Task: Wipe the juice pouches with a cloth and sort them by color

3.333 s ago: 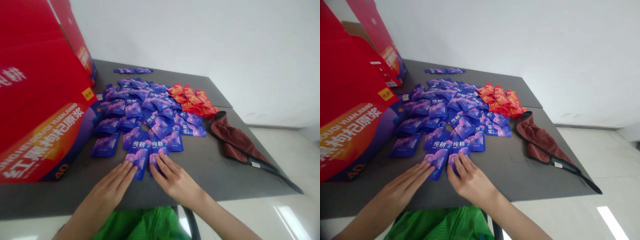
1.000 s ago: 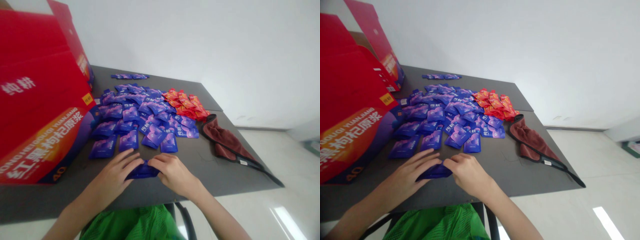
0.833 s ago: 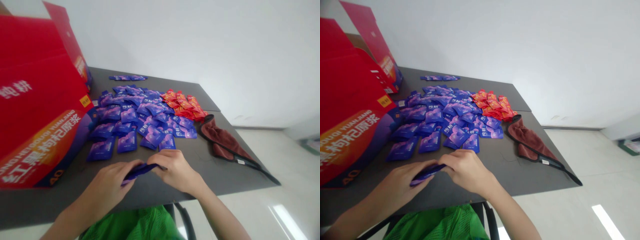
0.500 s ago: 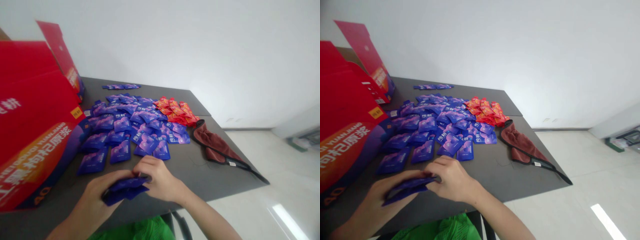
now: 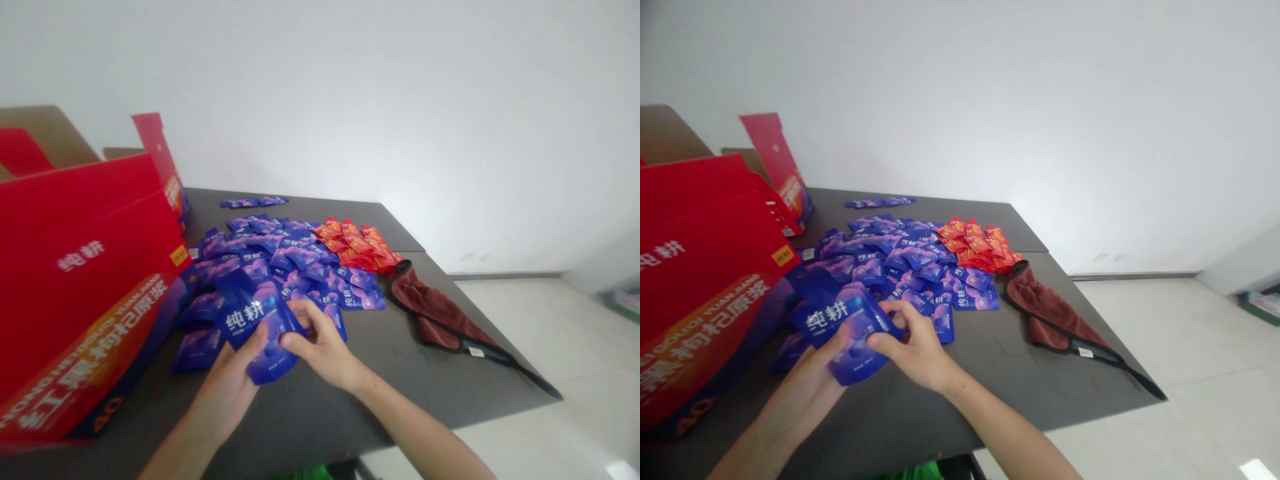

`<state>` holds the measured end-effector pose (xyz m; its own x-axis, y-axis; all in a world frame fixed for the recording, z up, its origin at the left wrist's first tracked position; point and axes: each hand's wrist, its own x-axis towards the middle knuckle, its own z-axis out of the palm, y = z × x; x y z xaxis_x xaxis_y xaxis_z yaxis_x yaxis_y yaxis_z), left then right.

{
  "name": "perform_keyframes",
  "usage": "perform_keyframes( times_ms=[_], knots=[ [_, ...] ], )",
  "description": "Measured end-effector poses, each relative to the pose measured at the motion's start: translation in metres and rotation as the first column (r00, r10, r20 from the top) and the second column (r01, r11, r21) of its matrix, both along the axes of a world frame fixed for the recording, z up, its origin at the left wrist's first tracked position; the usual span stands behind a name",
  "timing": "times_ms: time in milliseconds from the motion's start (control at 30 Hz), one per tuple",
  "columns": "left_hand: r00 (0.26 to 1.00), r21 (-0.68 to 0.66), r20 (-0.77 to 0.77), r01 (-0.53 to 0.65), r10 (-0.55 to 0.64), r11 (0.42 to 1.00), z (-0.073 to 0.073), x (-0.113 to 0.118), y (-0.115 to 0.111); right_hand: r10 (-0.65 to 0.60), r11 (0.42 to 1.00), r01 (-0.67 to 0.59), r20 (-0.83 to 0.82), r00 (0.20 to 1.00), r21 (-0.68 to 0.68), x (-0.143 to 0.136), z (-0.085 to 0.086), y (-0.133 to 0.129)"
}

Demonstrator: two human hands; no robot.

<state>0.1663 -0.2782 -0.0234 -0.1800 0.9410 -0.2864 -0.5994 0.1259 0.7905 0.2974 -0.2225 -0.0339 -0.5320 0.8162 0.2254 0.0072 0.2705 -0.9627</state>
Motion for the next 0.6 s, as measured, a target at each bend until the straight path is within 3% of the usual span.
perform_keyframes(
  times_ms=[167,300,367,433,533,600],
  knots=[
    [0.999,-0.093,0.013,-0.052,0.053,0.994,0.003,0.010,0.004,-0.062,0.993,0.062,0.011,0.998,-0.104,-0.006,0.004,-0.008],
    [0.997,-0.110,0.016,0.071,-0.069,0.991,-0.008,0.020,0.000,-0.073,0.983,0.062,-0.061,0.995,-0.172,0.002,0.003,-0.020],
    [0.984,-0.028,-0.039,0.175,-0.176,0.984,-0.015,0.022,-0.003,-0.091,0.972,0.079,-0.044,0.995,-0.222,0.024,0.008,-0.023],
    [0.954,0.065,-0.197,0.244,-0.228,0.968,-0.021,0.022,-0.006,-0.118,0.960,0.119,0.016,0.993,-0.253,0.059,0.015,-0.022],
    [0.860,0.142,-0.473,0.287,-0.190,0.947,-0.029,0.022,-0.009,-0.221,0.942,0.260,0.195,0.956,-0.210,0.118,0.016,-0.013],
    [0.801,0.186,-0.580,0.308,-0.148,0.933,-0.033,0.025,-0.011,-0.332,0.918,0.389,0.385,0.861,-0.080,0.147,0.006,-0.006]
  ],
)
